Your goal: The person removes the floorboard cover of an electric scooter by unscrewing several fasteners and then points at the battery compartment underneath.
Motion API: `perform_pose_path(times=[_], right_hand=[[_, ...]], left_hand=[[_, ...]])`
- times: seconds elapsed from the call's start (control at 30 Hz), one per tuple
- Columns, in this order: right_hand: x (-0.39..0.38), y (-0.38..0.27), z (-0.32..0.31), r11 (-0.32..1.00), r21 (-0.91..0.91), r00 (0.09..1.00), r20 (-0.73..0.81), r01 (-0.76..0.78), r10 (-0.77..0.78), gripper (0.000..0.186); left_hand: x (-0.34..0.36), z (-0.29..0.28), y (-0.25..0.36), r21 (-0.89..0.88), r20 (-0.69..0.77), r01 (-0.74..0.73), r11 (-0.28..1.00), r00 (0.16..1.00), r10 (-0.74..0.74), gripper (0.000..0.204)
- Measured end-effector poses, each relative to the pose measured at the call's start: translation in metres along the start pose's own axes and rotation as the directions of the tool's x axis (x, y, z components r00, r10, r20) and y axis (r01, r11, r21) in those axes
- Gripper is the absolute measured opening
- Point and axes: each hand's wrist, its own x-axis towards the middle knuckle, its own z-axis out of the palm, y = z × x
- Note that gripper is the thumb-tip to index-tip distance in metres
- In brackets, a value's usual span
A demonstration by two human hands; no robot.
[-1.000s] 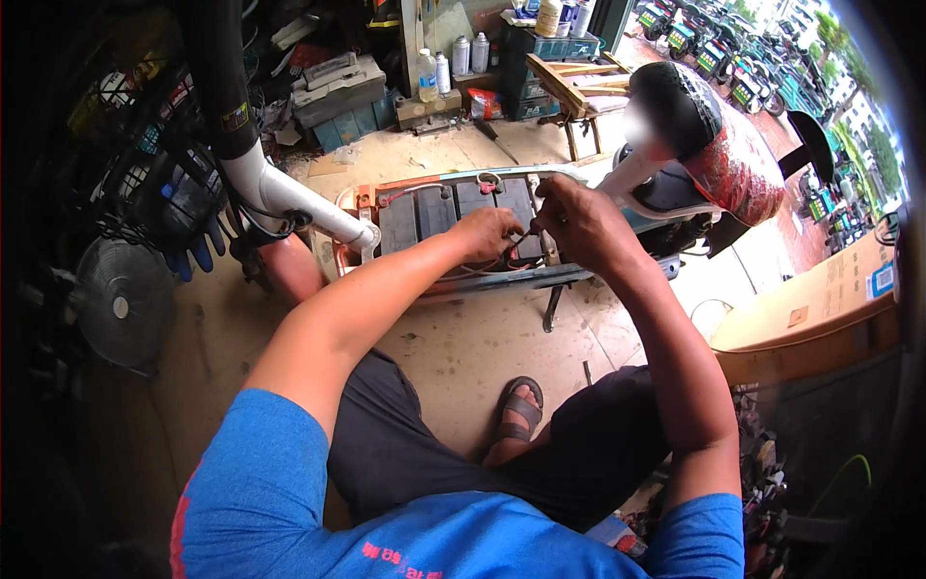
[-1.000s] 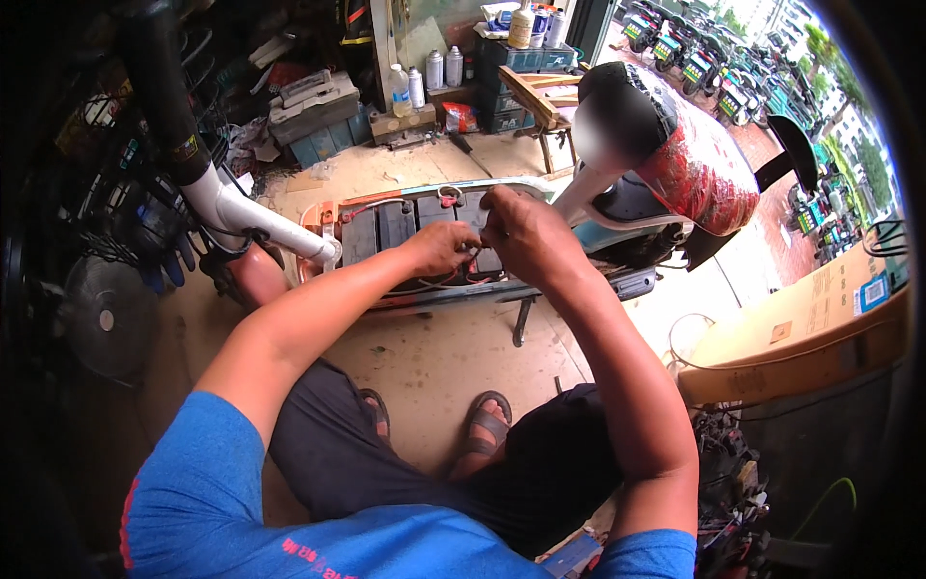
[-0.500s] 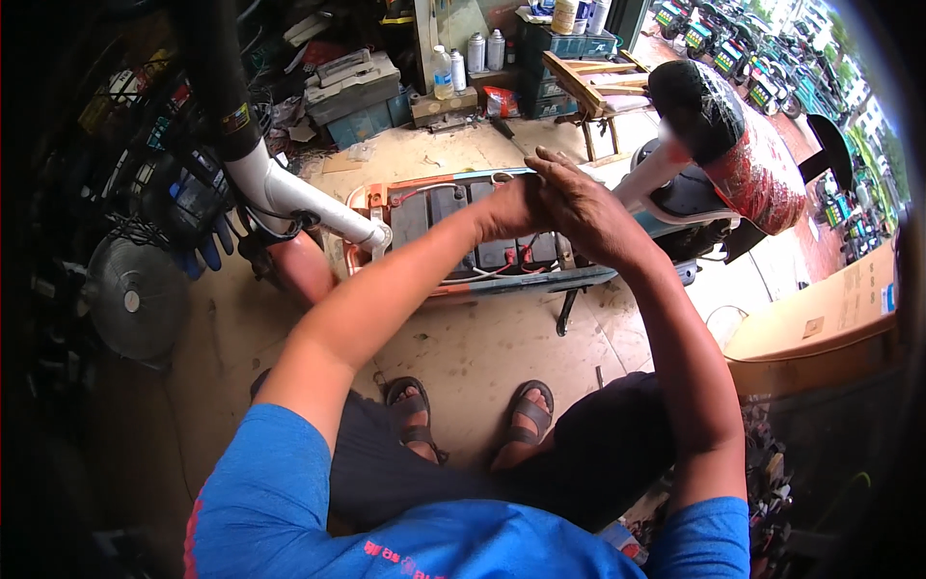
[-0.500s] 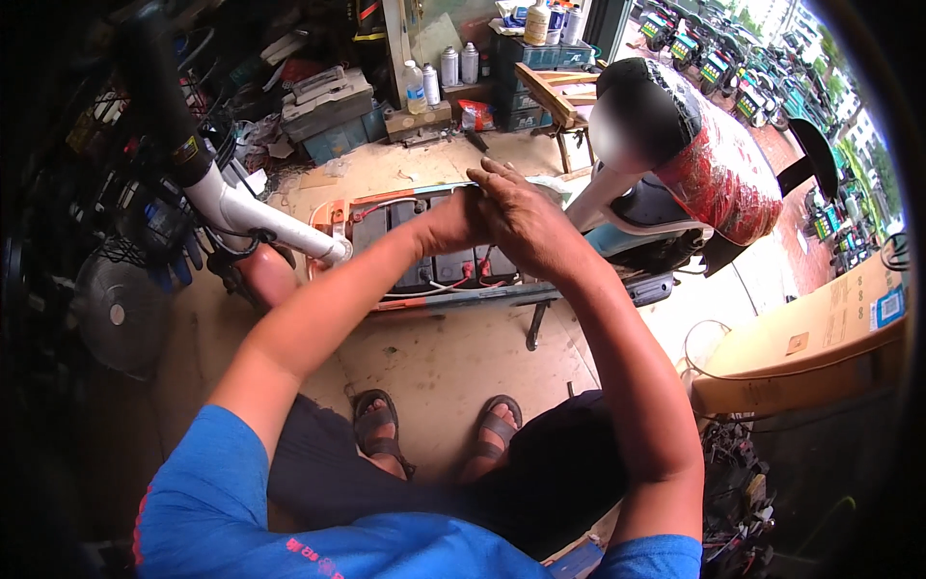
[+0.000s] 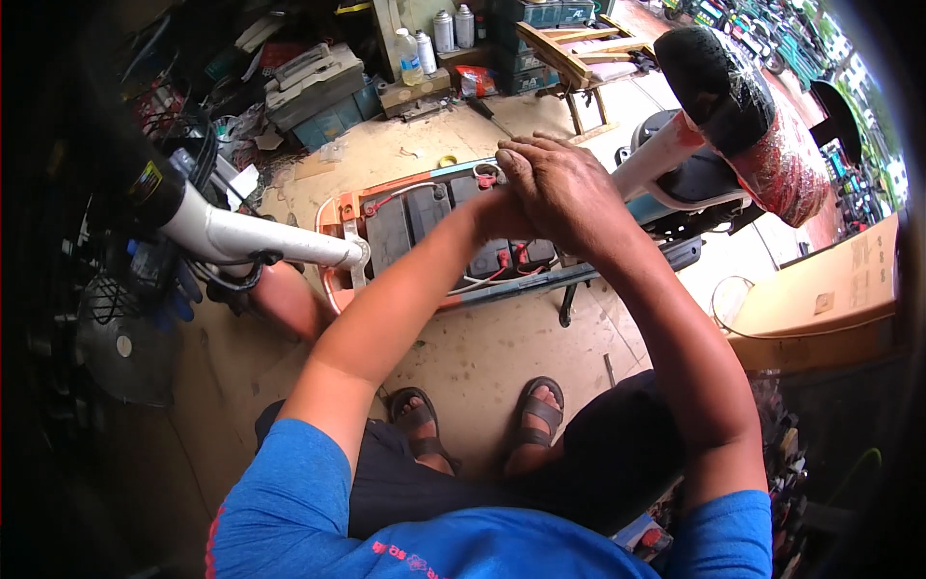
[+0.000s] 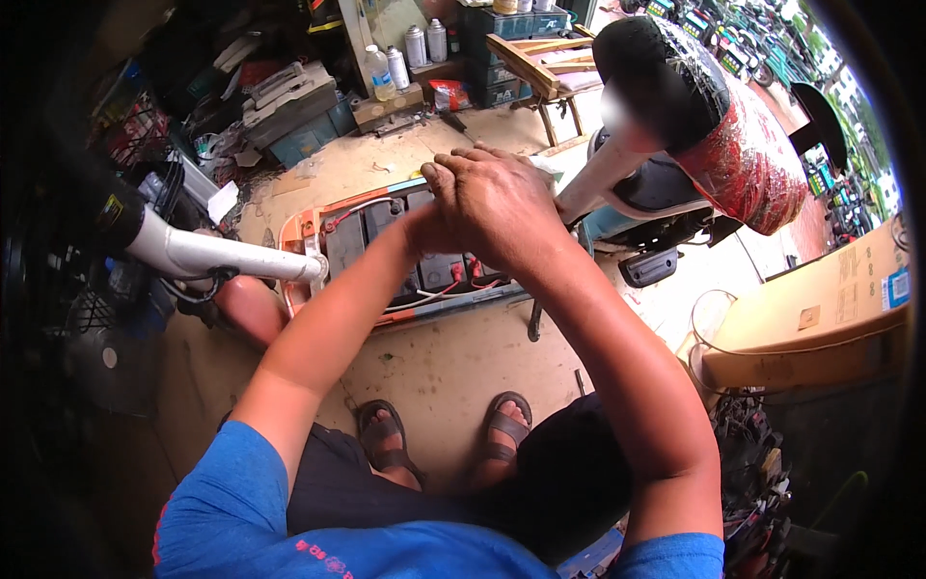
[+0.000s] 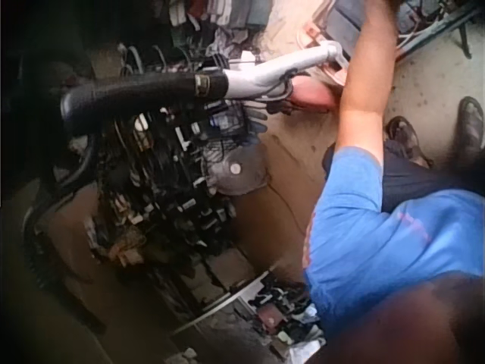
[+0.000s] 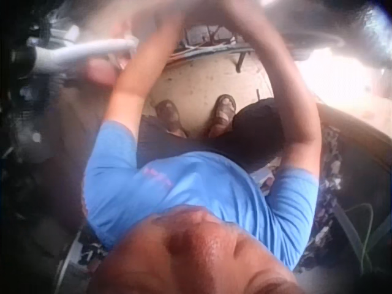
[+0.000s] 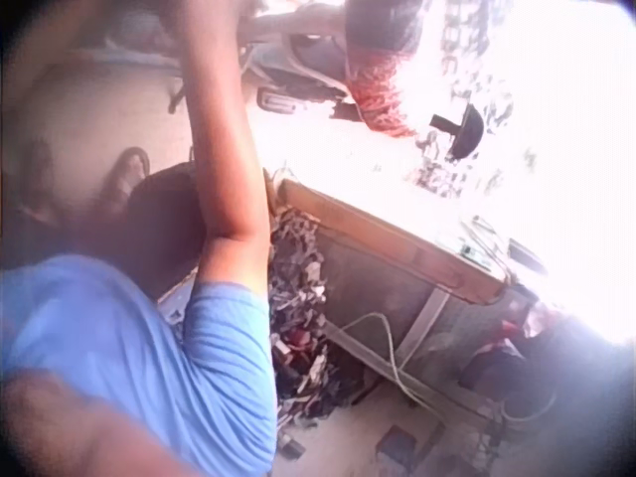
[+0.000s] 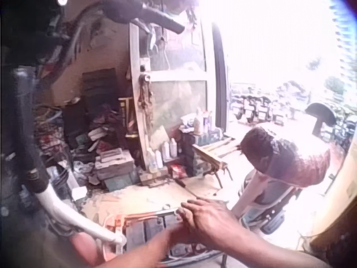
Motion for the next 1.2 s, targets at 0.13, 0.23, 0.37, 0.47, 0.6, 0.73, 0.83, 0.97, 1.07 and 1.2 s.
perform_pose_path(times=[0.13,0.23,0.37,0.47,0.6,0.73,0.83,0.97,1.07,1.2], right_hand=[[-0.007,0.001,-0.004,0.988,0.100,0.993,0.031,-0.117,0.114,0.039],[-0.004,-0.004,0.001,0.990,0.112,0.997,0.010,-0.083,0.082,0.038],[0.004,-0.010,0.010,0.994,0.105,0.997,-0.065,-0.027,0.034,0.036],[0.003,-0.016,0.012,0.991,0.108,0.995,-0.059,-0.078,0.085,0.037],[-0.006,-0.022,0.009,0.992,0.080,0.977,-0.182,-0.097,0.110,0.040],[-0.020,-0.012,-0.001,0.967,-0.016,0.966,-0.044,-0.254,0.254,0.044],[-0.038,0.001,-0.015,0.929,-0.146,0.931,0.090,-0.340,0.355,0.047],[-0.055,0.023,-0.055,0.916,0.113,0.869,0.379,-0.385,0.318,0.031],[-0.085,0.046,-0.100,0.822,0.307,0.853,0.383,-0.479,0.353,0.034],[-0.171,0.089,-0.124,0.601,0.573,0.828,0.332,-0.557,0.452,0.043]], left_hand=[[0.001,0.042,0.002,0.258,-0.296,0.043,0.965,0.955,0.036,0.052],[0.001,0.060,0.007,0.347,-0.407,0.083,0.934,0.911,0.070,0.051],[0.003,0.063,0.015,0.401,-0.475,0.113,0.909,0.874,0.101,0.051],[-0.001,0.059,0.016,0.431,-0.502,0.122,0.894,0.855,0.126,0.050],[-0.007,0.054,0.013,0.477,-0.513,0.130,0.870,0.844,0.155,0.049],[-0.021,0.054,0.009,0.411,-0.490,0.134,0.902,0.867,0.095,0.049],[-0.042,0.052,0.003,0.349,-0.404,0.315,0.883,0.900,-0.162,0.057],[-0.067,0.054,-0.012,0.236,-0.411,0.523,0.819,0.817,-0.404,0.049],[-0.075,0.066,-0.021,0.141,-0.420,0.536,0.833,0.794,-0.440,0.048],[-0.071,0.077,-0.028,0.362,-0.486,0.567,0.740,0.792,-0.369,0.042]])
